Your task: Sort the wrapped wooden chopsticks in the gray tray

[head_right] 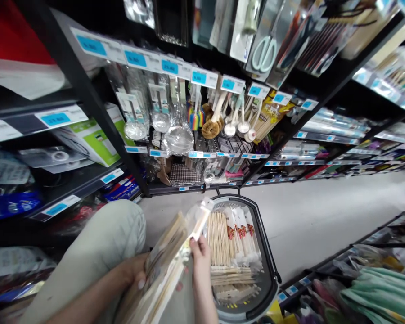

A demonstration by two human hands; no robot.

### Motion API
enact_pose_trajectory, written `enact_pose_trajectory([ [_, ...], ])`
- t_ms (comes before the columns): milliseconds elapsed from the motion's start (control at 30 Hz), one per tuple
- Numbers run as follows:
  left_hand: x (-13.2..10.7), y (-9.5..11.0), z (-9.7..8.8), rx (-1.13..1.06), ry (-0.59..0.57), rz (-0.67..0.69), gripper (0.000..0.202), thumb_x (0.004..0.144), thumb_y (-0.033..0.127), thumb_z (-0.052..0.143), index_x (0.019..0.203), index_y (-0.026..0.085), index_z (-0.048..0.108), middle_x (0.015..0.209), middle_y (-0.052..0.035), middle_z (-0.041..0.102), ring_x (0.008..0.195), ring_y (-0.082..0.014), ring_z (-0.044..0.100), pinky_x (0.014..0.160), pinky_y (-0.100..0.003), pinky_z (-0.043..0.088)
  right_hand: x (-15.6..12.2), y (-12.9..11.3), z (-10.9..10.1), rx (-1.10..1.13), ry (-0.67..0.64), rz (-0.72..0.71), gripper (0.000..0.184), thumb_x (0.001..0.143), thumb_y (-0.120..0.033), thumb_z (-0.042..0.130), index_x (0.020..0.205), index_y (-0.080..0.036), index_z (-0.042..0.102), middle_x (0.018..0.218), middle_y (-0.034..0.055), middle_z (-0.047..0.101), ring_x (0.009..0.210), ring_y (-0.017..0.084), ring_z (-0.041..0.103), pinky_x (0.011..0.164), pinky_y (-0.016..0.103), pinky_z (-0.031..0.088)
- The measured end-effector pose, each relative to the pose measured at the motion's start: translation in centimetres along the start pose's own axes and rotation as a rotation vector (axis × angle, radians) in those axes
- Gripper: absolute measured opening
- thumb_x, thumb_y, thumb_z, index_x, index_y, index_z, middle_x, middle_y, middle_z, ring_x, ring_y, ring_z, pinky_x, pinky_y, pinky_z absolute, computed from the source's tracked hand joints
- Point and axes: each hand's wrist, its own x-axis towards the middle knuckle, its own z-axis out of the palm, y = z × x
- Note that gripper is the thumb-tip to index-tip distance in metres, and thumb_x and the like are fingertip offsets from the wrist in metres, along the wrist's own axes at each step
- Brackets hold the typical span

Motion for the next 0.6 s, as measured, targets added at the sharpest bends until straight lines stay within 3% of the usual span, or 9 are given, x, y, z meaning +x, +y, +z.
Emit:
enact_pose_trajectory([
  [67,-0.4,-0.4,-0.9,-0.059,-0.048,0.015,0.064,0.043,0.027,0.092,0.101,0.014,0.07,0.083,-0.0058,0.071,0.064,-0.018,0.065,0.056,-0.02,0.052,-0.4,-1.5,-0.4,0.273,0.043,-0.033,0.03,0.059,-0.033,0.08,0.075,-0.018,0.059,0.065,-0.0049,0.062,0.049,0.006,0.053,0.046,0.016,0.045],
  [133,-0.6,-0.5,-1.8,-0.113,-0.128,0.02,0.059,0.047,0.02,0.088,0.102,0.013,0.069,0.088,-0.0087,0.071,0.074,-0.0229,0.068,0.062,-0.027,0.056,-1.2,-3.0,-0.9,0.489,-0.037,-0.036,0.029,0.059,-0.023,0.082,0.076,-0.018,0.059,0.069,-0.0045,0.062,0.059,0.006,0.058,0.056,0.016,0.05],
  [233,-0.8,-0.2,-2.2,-0.177,-0.227,0.084,0.048,0.051,0.016,0.083,0.097,0.012,0.07,0.101,-0.0137,0.069,0.094,-0.0304,0.067,0.074,-0.04,0.058,-2.8,-4.3,-1.4,0.879,-0.389,-0.087,0.015,0.08,-0.014,0.066,0.073,-0.018,0.054,0.056,-0.0092,0.05,0.044,0.001,0.047,0.043,0.01,0.039],
  [300,-0.8,0.1,-1.9,-0.214,-0.262,0.138,0.042,0.055,0.015,0.08,0.095,0.012,0.07,0.108,-0.0134,0.067,0.097,-0.0293,0.066,0.076,-0.041,0.059,-3.9,-4.7,-1.5,1.13,-0.619,-0.146,0.022,0.089,-0.01,0.052,0.069,-0.018,0.05,0.047,-0.0118,0.038,0.036,-0.001,0.035,0.037,0.008,0.026],
  [367,-0.9,0.3,-1.3,-0.232,-0.285,0.159,0.038,0.058,0.011,0.078,0.095,0.012,0.069,0.11,-0.0122,0.067,0.098,-0.0278,0.066,0.078,-0.039,0.059,-4.9,-4.9,-1.4,1.221,-0.726,-0.198,0.027,0.093,-0.01,0.047,0.067,-0.018,0.047,0.044,-0.0128,0.03,0.033,-0.001,0.028,0.035,0.008,0.019],
  [400,-1.0,0.4,-0.9,-0.236,-0.296,0.157,0.038,0.059,0.011,0.078,0.096,0.011,0.069,0.109,-0.012,0.067,0.098,-0.0272,0.066,0.079,-0.038,0.059,-5.3,-5.0,-1.4,1.202,-0.7,-0.224,0.028,0.094,-0.012,0.046,0.067,-0.019,0.046,0.044,-0.0129,0.027,0.033,0.0,0.025,0.035,0.008,0.017],
  [467,-1.1,0.6,-0.5,-0.235,-0.308,0.145,0.038,0.061,0.011,0.077,0.097,0.011,0.069,0.107,-0.0115,0.068,0.097,-0.0259,0.066,0.079,-0.037,0.06,-5.9,-5.4,-1.9,1.038,-0.503,-0.265,0.026,0.092,-0.016,0.049,0.067,-0.019,0.044,0.044,-0.0132,0.025,0.033,0.001,0.021,0.034,0.009,0.019],
  [533,-1.3,0.6,-0.3,-0.229,-0.312,0.136,0.038,0.061,0.011,0.078,0.098,0.011,0.069,0.107,-0.0109,0.068,0.097,-0.025,0.066,0.08,-0.037,0.059,-6.0,-5.8,-3.7,0.683,-0.162,-0.282,0.026,0.085,-0.024,0.059,0.066,-0.02,0.041,0.047,-0.0126,0.027,0.034,0.002,0.021,0.035,0.012,0.024],
  [600,-1.4,0.6,-0.3,-0.223,-0.31,0.137,0.038,0.061,0.011,0.078,0.098,0.011,0.069,0.106,-0.0096,0.069,0.096,-0.0245,0.066,0.081,-0.036,0.059,-5.5,-5.9,-7.3,0.158,0.244,-0.305,0.031,0.077,-0.037,0.064,0.065,-0.022,0.04,0.049,-0.01,0.033,0.037,0.005,0.029,0.036,0.017,0.031],
])
